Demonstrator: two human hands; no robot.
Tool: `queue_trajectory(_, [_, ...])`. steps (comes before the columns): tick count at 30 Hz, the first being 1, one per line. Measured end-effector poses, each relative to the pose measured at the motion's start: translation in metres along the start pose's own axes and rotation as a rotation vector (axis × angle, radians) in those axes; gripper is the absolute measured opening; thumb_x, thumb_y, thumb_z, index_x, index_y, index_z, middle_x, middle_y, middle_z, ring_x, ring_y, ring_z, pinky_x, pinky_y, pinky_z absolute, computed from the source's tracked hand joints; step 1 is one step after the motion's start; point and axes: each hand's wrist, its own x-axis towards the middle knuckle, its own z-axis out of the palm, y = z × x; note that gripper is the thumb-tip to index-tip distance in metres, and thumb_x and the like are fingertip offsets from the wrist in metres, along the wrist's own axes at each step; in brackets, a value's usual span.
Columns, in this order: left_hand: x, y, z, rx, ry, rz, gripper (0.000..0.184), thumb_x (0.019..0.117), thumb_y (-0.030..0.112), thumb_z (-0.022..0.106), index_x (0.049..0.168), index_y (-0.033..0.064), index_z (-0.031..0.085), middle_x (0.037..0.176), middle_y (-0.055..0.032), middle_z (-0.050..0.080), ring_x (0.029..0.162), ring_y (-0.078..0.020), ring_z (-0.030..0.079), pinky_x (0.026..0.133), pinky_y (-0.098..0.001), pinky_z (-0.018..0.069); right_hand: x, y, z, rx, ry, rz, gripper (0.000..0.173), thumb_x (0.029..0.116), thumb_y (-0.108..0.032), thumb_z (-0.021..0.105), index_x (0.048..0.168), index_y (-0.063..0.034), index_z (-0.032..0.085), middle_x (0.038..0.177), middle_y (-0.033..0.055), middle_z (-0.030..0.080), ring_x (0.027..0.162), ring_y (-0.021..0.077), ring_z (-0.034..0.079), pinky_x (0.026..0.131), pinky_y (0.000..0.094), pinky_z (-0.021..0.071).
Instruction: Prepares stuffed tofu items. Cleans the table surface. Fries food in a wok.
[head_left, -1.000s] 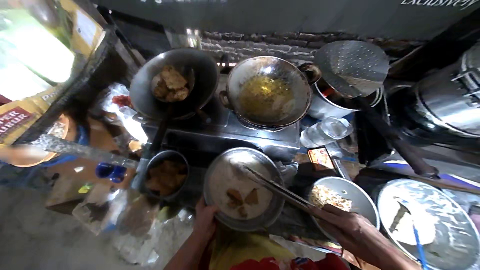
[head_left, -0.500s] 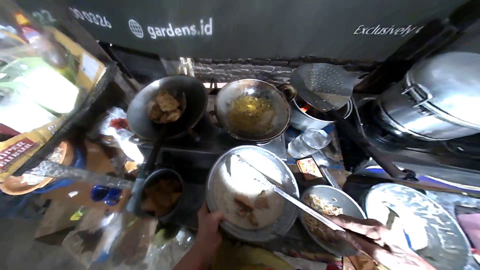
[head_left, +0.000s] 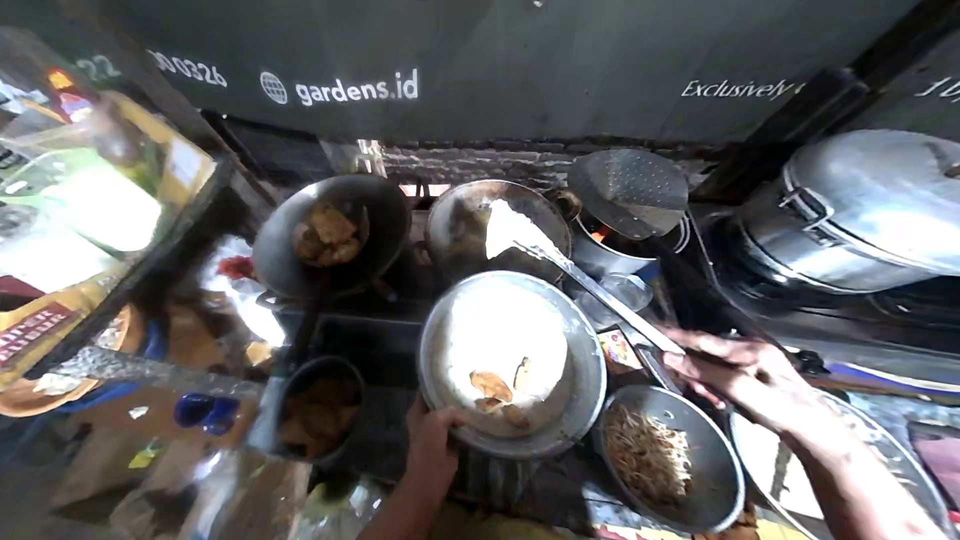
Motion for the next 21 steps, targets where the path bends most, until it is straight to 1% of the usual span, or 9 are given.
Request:
queue_trajectory(2, [0.001, 0.000, 0.002, -0.005, 0.012, 0.000, 0.061, 0.0728, -0.023, 0.054, 0.130, -0.0013, 0.052, 0.102, -0.0168, 0.066, 0.080, -0.0214, 0.069, 0.063, -0.0352, 0.0598, 0.024, 0.001, 0.002, -0.138, 0.004, -0.030, 0.041, 0.0936, -0.016, 0.058, 0.128, 0.0040, 0.065, 0.078, 0.0018, 0.066, 0.053, -0.0019, 0.049, 0.049, 0.0177, 0.0426])
queue_trajectory(3, [0.002, 0.000, 0.002, -0.006, 0.014, -0.003, 0.061, 0.0728, -0.023, 0.054, 0.130, -0.0014, 0.051, 0.102, -0.0170, 0.065, 0.081, -0.0215, 0.069, 0.063, -0.0351, 0.0595, 0.035, 0.004, 0.003, -0.224, 0.005, -0.067, 0.040, 0.0939, -0.015, 0.058, 0.127, 0.0040, 0.067, 0.085, 0.0085, 0.069, 0.059, 0.0043, 0.054, 0.055, 0.0246, 0.0465])
queue_trajectory(4, [0.002, -0.001, 0.002, -0.004, 0.015, -0.003, 0.062, 0.0725, -0.023, 0.055, 0.131, -0.0015, 0.051, 0.103, -0.0172, 0.065, 0.081, -0.0216, 0.069, 0.064, -0.0350, 0.0595, 0.046, 0.006, 0.005, -0.301, -0.002, -0.109, 0.039, 0.0933, -0.013, 0.057, 0.126, 0.0049, 0.068, 0.095, 0.0177, 0.073, 0.071, 0.0158, 0.063, 0.068, 0.0364, 0.0519])
queue_trajectory(5, [0.002, -0.002, 0.001, -0.001, 0.013, -0.001, 0.062, 0.0723, -0.023, 0.054, 0.130, -0.0016, 0.051, 0.103, -0.0173, 0.065, 0.081, -0.0214, 0.069, 0.064, -0.0349, 0.0594, 0.056, 0.007, 0.008, -0.371, -0.016, -0.141, 0.037, 0.0924, -0.011, 0.058, 0.123, 0.0058, 0.070, 0.103, 0.0250, 0.073, 0.086, 0.0300, 0.070, 0.081, 0.0496, 0.0539])
queue_trajectory(6, [0.002, -0.002, 0.001, 0.001, 0.011, 0.001, 0.062, 0.0722, -0.023, 0.054, 0.130, -0.0019, 0.051, 0.103, -0.0173, 0.065, 0.081, -0.0213, 0.069, 0.064, -0.0349, 0.0593, 0.065, 0.007, 0.012, -0.422, -0.038, -0.142, 0.033, 0.0928, -0.007, 0.058, 0.121, 0.0067, 0.071, 0.106, 0.0296, 0.072, 0.096, 0.0416, 0.070, 0.088, 0.0600, 0.0510])
queue_trajectory(7, [0.002, -0.003, 0.000, 0.005, 0.011, -0.002, 0.062, 0.0722, -0.023, 0.054, 0.130, -0.0019, 0.050, 0.102, -0.0171, 0.065, 0.081, -0.0212, 0.068, 0.064, -0.0348, 0.0593, 0.073, 0.005, 0.016, -0.464, -0.065, -0.107, 0.030, 0.0941, -0.005, 0.060, 0.120, 0.0067, 0.071, 0.108, 0.0319, 0.070, 0.102, 0.0484, 0.067, 0.093, 0.0662, 0.0475])
queue_trajectory(9, [0.002, -0.004, -0.002, 0.007, 0.016, -0.009, 0.062, 0.0729, -0.023, 0.054, 0.131, -0.0022, 0.050, 0.102, -0.0173, 0.065, 0.080, -0.0214, 0.068, 0.063, -0.0350, 0.0592, 0.084, 0.000, 0.024, -0.549, -0.131, -0.024, 0.029, 0.0957, -0.006, 0.061, 0.120, 0.0049, 0.071, 0.110, 0.0317, 0.069, 0.108, 0.0513, 0.064, 0.096, 0.0685, 0.0444])
queue_trajectory(13, [0.002, -0.008, -0.008, 0.013, 0.011, -0.014, 0.064, 0.0712, -0.022, 0.054, 0.132, -0.0027, 0.051, 0.101, -0.0173, 0.065, 0.078, -0.0213, 0.069, 0.062, -0.0351, 0.0593, 0.091, -0.005, 0.032, -0.638, -0.212, 0.028, 0.032, 0.0971, -0.008, 0.061, 0.127, 0.0000, 0.070, 0.112, 0.0308, 0.069, 0.109, 0.0497, 0.063, 0.096, 0.0666, 0.0449])
queue_trajectory(21, [0.002, -0.012, -0.011, 0.036, -0.011, -0.013, 0.061, 0.0726, -0.020, 0.055, 0.131, -0.0019, 0.051, 0.103, -0.0174, 0.065, 0.081, -0.0225, 0.069, 0.064, -0.0371, 0.0595, 0.073, 0.005, 0.023, -0.514, -0.153, -0.023, 0.033, 0.0961, -0.009, 0.064, 0.128, -0.0033, 0.071, 0.111, 0.0300, 0.069, 0.106, 0.0473, 0.064, 0.094, 0.0654, 0.0463])
